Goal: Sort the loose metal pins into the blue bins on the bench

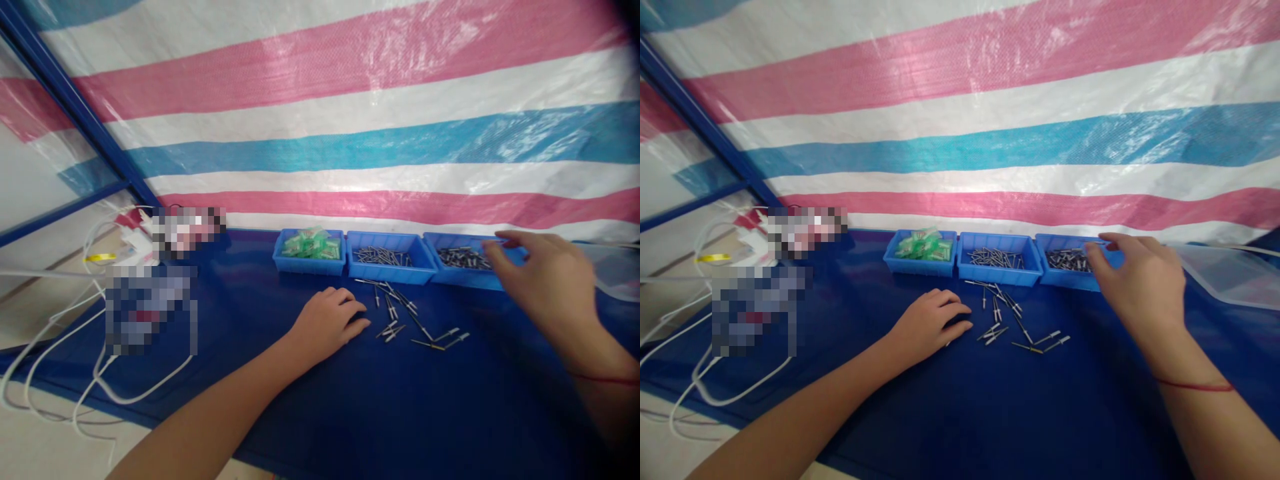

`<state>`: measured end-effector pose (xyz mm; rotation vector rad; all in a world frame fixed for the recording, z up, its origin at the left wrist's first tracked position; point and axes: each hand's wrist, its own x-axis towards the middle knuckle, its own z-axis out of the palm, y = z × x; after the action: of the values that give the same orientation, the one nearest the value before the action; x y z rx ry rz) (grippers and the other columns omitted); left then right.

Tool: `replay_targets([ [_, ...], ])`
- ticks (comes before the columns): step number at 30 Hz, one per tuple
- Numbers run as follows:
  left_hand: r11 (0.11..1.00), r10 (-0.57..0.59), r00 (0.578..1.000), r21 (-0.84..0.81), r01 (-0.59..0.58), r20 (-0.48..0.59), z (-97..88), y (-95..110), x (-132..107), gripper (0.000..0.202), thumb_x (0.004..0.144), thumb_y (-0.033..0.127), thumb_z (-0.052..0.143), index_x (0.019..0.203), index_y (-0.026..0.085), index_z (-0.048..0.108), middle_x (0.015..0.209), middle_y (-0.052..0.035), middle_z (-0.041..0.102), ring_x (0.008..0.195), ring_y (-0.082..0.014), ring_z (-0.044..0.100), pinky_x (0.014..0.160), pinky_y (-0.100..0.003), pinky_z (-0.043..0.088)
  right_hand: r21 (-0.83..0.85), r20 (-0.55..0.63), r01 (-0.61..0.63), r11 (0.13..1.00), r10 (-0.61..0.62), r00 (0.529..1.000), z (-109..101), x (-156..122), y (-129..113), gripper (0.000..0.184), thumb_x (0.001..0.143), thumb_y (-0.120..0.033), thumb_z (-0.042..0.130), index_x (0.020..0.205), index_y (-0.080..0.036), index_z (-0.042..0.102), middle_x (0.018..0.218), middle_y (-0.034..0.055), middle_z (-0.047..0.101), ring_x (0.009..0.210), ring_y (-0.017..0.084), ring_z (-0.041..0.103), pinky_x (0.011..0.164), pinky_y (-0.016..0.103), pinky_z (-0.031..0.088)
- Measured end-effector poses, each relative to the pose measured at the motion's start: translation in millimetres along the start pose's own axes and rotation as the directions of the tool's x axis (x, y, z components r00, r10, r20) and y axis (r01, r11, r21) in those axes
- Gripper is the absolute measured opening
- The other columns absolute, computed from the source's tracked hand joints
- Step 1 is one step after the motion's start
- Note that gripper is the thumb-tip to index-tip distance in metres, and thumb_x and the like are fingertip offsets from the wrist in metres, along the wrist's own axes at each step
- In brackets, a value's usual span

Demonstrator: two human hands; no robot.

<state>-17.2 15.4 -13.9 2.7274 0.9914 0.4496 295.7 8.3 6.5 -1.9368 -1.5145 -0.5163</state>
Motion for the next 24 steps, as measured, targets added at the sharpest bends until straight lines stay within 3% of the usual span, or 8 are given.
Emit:
replay_targets([
  [3,1.0,0.019,1.0,-0.008,-0.019,0.008,-4.6,1,-1,0.032,0.091,0.043,0.05,0.1,0.019,0.068,0.1,-0.005,0.063,0.088,-0.0178,0.056,0.082,-0.031,0.044,-0.053,0.0,0.059,0.997,-0.059,0.998,4,-1,2,0.042,0.09,-0.043,0.042,0.115,-0.016,0.059,0.1,0.0147,0.067,0.1,0.036,0.061,0.086,0.049,0.043],
  [8,1.0,-0.007,0.998,0.005,0.007,0.068,-17.0,5,-7,0.044,0.083,0.059,0.054,0.093,0.017,0.065,0.092,-0.0067,0.061,0.083,-0.0201,0.057,0.075,-0.031,0.045,0.079,0.02,0.165,0.983,-0.167,0.986,-9,-13,-33,0.034,0.092,-0.038,0.042,0.112,-0.016,0.059,0.101,0.0174,0.065,0.097,0.036,0.059,0.089,0.049,0.04],
  [12,1.0,0.021,0.99,0.019,-0.024,0.141,-16.6,4,-8,0.026,0.089,0.042,0.054,0.094,0.017,0.063,0.093,-0.0058,0.06,0.084,-0.0188,0.058,0.075,-0.029,0.045,0.227,0.021,0.3,0.927,-0.312,0.95,-12,-25,-62,0.023,0.088,-0.032,0.051,0.102,-0.018,0.063,0.094,0.0131,0.067,0.089,0.032,0.059,0.084,0.046,0.042],
  [16,1.0,0.014,0.991,0.023,-0.017,0.136,-9.9,0,-5,0.018,0.093,0.03,0.049,0.089,0.016,0.061,0.09,-0.005,0.06,0.082,-0.0174,0.058,0.077,-0.028,0.045,0.368,0.09,0.385,0.846,-0.445,0.891,-7,-38,-82,0.015,0.087,-0.029,0.054,0.09,-0.019,0.066,0.089,0.0079,0.069,0.085,0.026,0.059,0.082,0.042,0.043],
  [20,0.999,-0.016,0.994,-0.039,0.02,0.112,-9.3,-2,-2,0.016,0.092,0.027,0.051,0.089,0.015,0.061,0.09,-0.0056,0.061,0.084,-0.0186,0.057,0.082,-0.03,0.044,0.487,0.187,0.342,0.804,-0.478,0.858,-7,-51,-98,0.015,0.088,-0.027,0.054,0.084,-0.019,0.066,0.088,0.0067,0.069,0.086,0.023,0.059,0.081,0.041,0.044],
  [22,0.979,-0.048,0.997,-0.197,0.059,0.063,-10.9,0,-1,0.015,0.092,0.025,0.051,0.089,0.015,0.062,0.09,-0.005,0.062,0.085,-0.0177,0.057,0.082,-0.029,0.043,0.559,0.226,0.284,0.779,-0.473,0.852,-9,-56,-104,0.014,0.088,-0.028,0.055,0.086,-0.019,0.066,0.09,0.0065,0.069,0.088,0.023,0.059,0.081,0.04,0.045],
  [24,0.897,-0.131,0.991,-0.425,0.124,0.014,-11.2,3,0,0.016,0.091,0.027,0.051,0.088,0.015,0.061,0.085,-0.003,0.062,0.08,-0.0154,0.057,0.077,-0.026,0.043,0.646,0.282,0.19,0.739,-0.462,0.841,-10,-60,-110,0.015,0.088,-0.03,0.055,0.089,-0.02,0.067,0.092,0.0061,0.069,0.089,0.022,0.06,0.081,0.038,0.046],
])
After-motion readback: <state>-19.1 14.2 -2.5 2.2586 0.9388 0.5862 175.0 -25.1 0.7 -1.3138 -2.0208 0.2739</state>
